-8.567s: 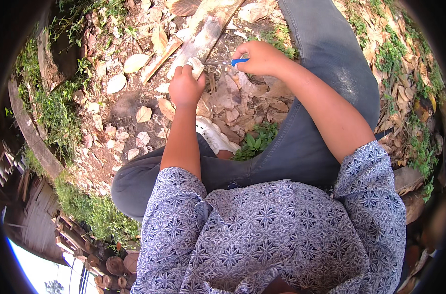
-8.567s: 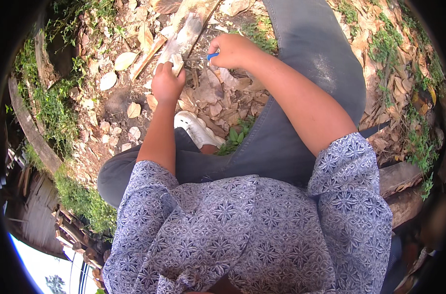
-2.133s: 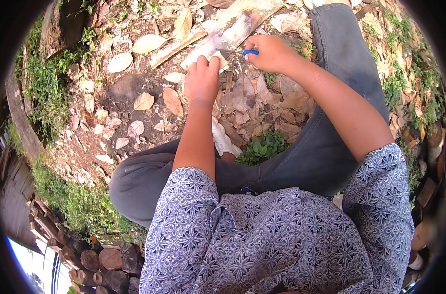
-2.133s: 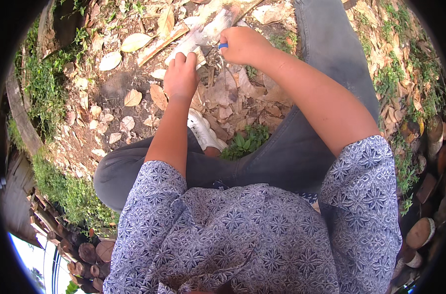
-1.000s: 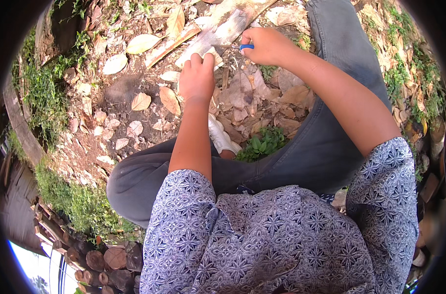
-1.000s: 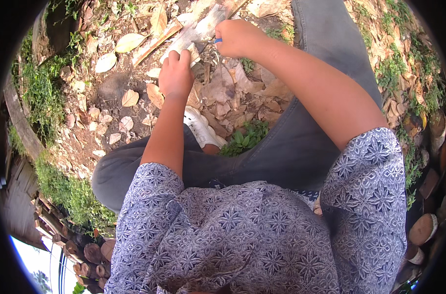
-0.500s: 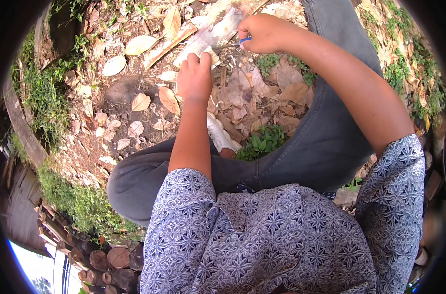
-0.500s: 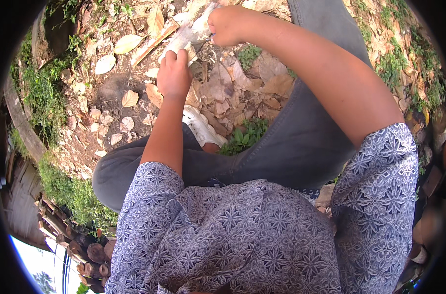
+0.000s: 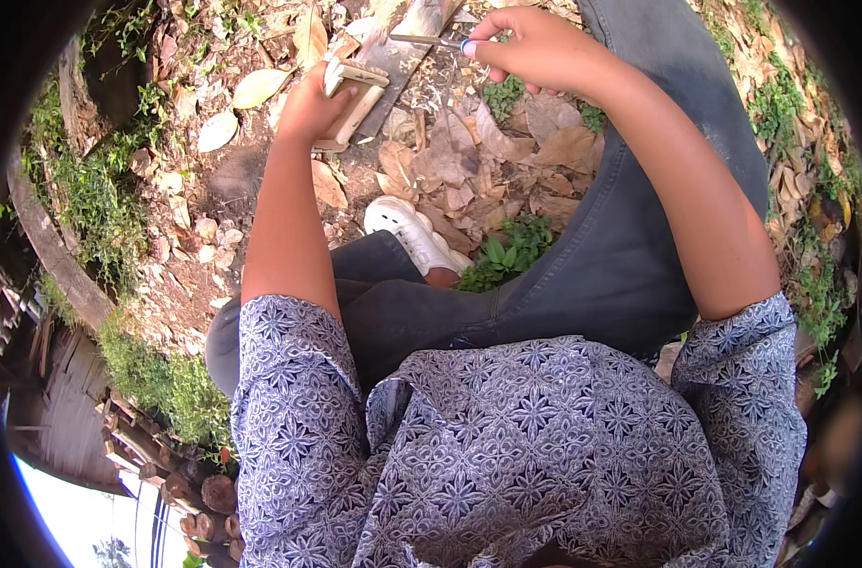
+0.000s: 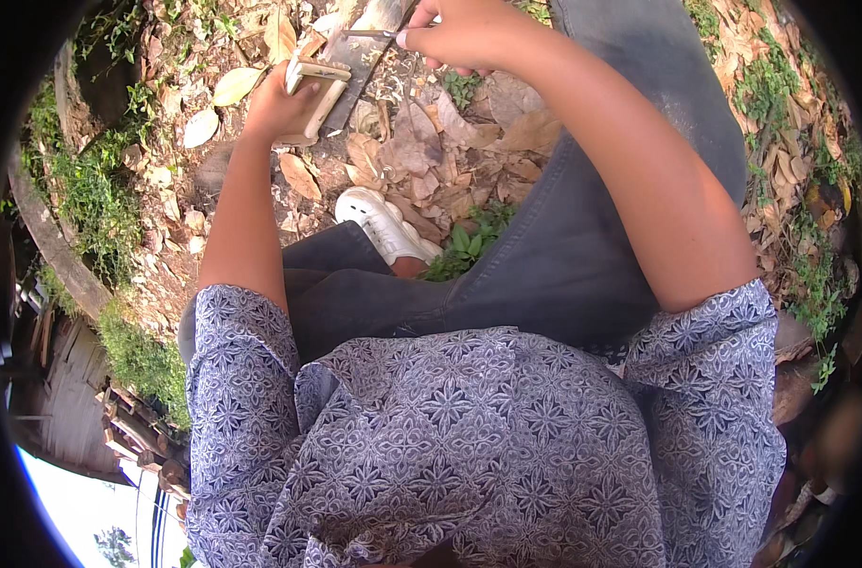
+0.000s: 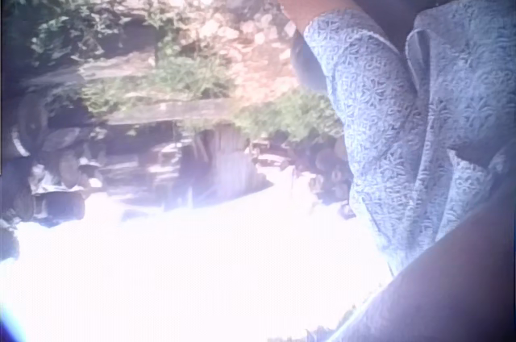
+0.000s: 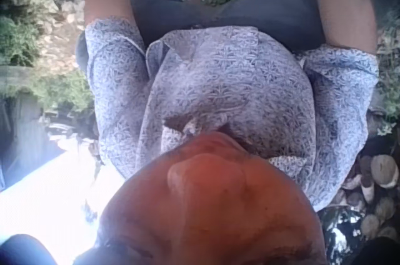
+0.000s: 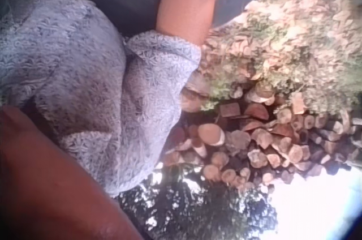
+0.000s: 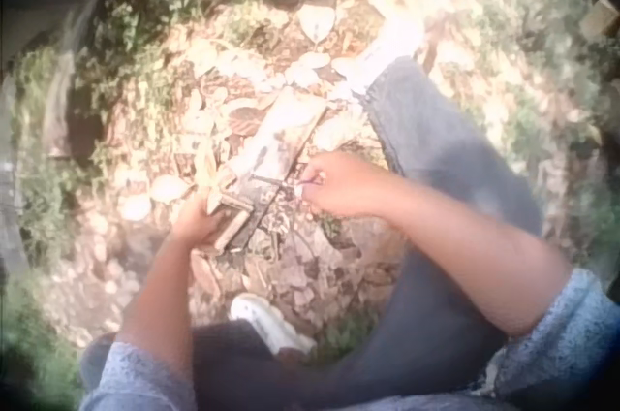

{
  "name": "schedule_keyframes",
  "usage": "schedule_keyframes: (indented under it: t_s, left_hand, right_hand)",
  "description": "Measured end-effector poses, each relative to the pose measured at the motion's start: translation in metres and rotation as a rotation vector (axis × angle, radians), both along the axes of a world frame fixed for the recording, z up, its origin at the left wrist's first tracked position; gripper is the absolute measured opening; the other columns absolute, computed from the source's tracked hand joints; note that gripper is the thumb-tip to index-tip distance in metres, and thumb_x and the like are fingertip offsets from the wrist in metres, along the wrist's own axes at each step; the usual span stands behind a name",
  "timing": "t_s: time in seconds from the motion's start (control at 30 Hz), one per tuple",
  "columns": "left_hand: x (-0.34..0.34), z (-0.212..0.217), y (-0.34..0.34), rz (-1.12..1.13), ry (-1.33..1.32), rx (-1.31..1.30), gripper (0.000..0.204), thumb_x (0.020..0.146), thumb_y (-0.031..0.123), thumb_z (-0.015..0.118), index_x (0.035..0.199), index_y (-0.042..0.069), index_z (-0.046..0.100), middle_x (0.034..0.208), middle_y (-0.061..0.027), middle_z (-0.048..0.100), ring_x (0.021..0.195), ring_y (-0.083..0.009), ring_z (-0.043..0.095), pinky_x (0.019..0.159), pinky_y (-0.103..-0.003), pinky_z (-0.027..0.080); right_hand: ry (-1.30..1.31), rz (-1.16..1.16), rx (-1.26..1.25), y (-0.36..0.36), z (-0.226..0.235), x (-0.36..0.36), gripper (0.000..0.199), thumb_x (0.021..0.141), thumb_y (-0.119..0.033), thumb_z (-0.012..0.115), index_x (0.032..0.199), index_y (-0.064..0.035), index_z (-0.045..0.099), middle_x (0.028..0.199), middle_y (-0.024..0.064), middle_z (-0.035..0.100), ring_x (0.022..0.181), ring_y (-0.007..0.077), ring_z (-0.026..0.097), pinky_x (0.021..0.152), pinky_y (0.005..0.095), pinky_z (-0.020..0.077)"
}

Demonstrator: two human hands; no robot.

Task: The person sits on the ground and uses a blue-handled chisel to carve a small rectangular wooden block. They repeatedly scrape and shape the wood, then briefly inspect the block before continuing to carve.

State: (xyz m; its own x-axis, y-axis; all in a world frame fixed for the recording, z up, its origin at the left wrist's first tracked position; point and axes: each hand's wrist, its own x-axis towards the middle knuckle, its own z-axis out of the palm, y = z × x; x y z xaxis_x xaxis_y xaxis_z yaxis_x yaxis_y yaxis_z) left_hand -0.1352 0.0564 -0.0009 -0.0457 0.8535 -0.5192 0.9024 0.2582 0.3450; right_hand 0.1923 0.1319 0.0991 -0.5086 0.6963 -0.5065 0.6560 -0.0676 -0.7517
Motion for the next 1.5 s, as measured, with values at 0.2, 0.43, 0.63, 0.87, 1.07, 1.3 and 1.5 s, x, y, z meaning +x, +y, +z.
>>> schedule_keyframes:
  t_s: [0.2,0.43,0.63,0.87,1.07,1.3,1.5]
  left_hand:
    - [-0.026,0.011,0.014,0.542,-0.595,-0.396,0.050,0.091,0.027,0.079,0.128,0.001,0.060,0.111,-0.0100,0.074,0.098,-0.0189,0.072,0.084,-0.037,0.061]
    - [0.027,0.087,0.037,0.628,-0.724,-0.368,0.047,0.094,0.023,0.076,0.130,0.001,0.057,0.112,-0.0105,0.072,0.097,-0.0184,0.073,0.083,-0.037,0.064]
    - [0.062,0.162,0.033,0.515,-0.677,-0.215,0.044,0.094,0.020,0.075,0.129,0.000,0.057,0.116,-0.0125,0.071,0.101,-0.0186,0.072,0.088,-0.036,0.061]
    - [0.109,0.233,-0.002,0.417,-0.681,0.074,0.047,0.093,0.015,0.074,0.133,-0.001,0.054,0.121,-0.0133,0.069,0.108,-0.0191,0.067,0.095,-0.035,0.055]
    - [0.111,0.236,0.006,0.379,-0.736,0.089,0.050,0.094,0.014,0.074,0.136,0.000,0.050,0.123,-0.0133,0.067,0.113,-0.0188,0.065,0.096,-0.034,0.053]
    - [0.098,0.233,0.015,0.289,-0.747,0.258,0.057,0.095,0.010,0.071,0.144,0.007,0.042,0.139,-0.0128,0.052,0.126,-0.0183,0.053,0.105,-0.035,0.046]
    - [0.071,0.230,0.002,0.164,-0.743,0.235,0.053,0.095,0.011,0.071,0.138,0.008,0.039,0.130,-0.0100,0.051,0.123,-0.0172,0.050,0.104,-0.033,0.043]
  right_hand:
    - [0.066,-0.246,-0.203,-0.025,0.019,0.003,0.048,0.097,-0.043,0.064,0.133,-0.0115,0.062,0.077,-0.0001,0.064,0.057,0.0086,0.055,0.052,0.0277,0.0444]
    - [0.124,-0.164,-0.047,-0.017,-0.010,-0.008,0.048,0.096,-0.043,0.064,0.125,-0.0034,0.066,0.072,0.0009,0.060,0.059,0.0112,0.058,0.055,0.0316,0.0472]
    - [0.327,-0.370,-0.142,-0.021,-0.006,-0.010,0.053,0.094,-0.043,0.069,0.126,-0.0022,0.060,0.078,0.0010,0.062,0.058,0.0084,0.056,0.052,0.0267,0.0468]
    - [0.646,-0.393,-0.415,-0.019,0.032,-0.007,0.039,0.101,-0.037,0.061,0.126,-0.0062,0.058,0.094,0.0023,0.065,0.053,0.0005,0.045,0.043,0.0183,0.0344]
    - [0.810,-0.423,-0.513,-0.016,0.046,-0.003,0.035,0.106,-0.031,0.052,0.130,-0.0072,0.057,0.097,0.0025,0.060,0.051,-0.0003,0.045,0.040,0.0166,0.0319]
    - [0.834,-0.414,-0.462,-0.010,0.055,-0.008,0.042,0.104,-0.034,0.055,0.136,-0.0064,0.053,0.094,0.0015,0.060,0.050,-0.0006,0.044,0.041,0.0163,0.0314]
    - [0.815,-0.348,-0.444,-0.012,0.068,-0.014,0.046,0.098,-0.035,0.065,0.129,-0.0037,0.055,0.097,0.0060,0.069,0.054,0.0000,0.046,0.042,0.0168,0.0338]
